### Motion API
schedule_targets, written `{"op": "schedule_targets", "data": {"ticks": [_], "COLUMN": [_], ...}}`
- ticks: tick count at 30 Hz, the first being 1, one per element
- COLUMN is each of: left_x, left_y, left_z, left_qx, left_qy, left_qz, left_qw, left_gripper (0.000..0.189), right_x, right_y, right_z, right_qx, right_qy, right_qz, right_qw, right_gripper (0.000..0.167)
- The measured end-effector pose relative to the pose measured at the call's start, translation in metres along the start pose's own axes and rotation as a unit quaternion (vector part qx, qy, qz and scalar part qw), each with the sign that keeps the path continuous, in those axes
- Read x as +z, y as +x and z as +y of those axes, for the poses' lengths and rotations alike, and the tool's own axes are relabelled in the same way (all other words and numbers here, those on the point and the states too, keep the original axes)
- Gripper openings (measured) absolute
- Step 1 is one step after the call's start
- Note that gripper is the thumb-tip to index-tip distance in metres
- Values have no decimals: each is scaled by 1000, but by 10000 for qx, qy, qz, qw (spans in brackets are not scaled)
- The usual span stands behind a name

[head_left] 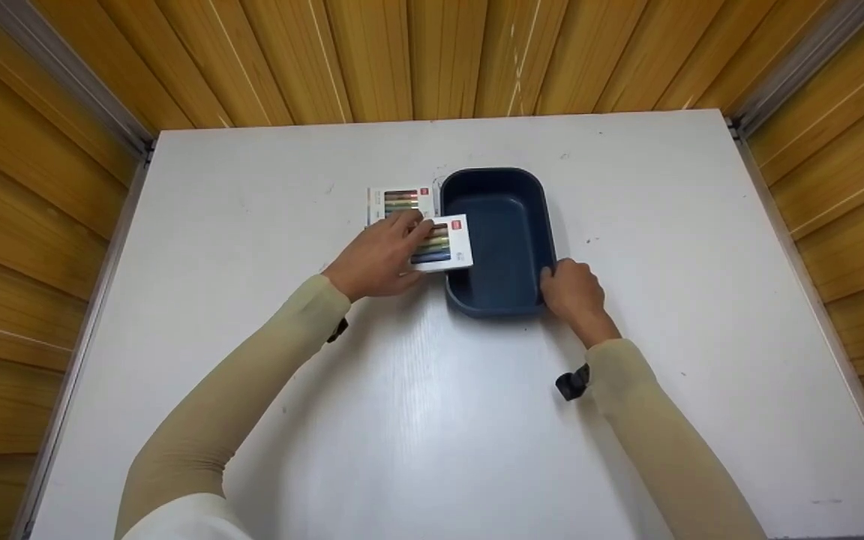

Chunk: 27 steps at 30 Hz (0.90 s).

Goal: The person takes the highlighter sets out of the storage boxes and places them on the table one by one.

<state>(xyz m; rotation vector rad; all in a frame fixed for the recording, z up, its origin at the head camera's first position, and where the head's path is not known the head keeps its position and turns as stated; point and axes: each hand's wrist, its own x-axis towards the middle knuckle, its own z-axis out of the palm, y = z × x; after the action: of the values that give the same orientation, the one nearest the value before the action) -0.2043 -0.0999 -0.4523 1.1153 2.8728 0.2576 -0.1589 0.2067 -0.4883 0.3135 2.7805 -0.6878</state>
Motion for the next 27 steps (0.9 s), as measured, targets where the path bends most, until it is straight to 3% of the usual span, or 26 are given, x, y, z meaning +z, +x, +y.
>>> {"op": "schedule_targets", "data": {"ticks": [27], "left_x": [5], "left_y": [-20], "left_z": [-12], "left_qx": [-115], "left_qy": [-196], "left_qz": [36], "left_qw": [9997], "left_gripper": [76], "right_x": [0], "right_y": [0], "right_z": [0], "right_qx": [41], "right_qy": [-86], "right_qz": [-3], "right_qw": [10000], "right_gripper": [44]}}
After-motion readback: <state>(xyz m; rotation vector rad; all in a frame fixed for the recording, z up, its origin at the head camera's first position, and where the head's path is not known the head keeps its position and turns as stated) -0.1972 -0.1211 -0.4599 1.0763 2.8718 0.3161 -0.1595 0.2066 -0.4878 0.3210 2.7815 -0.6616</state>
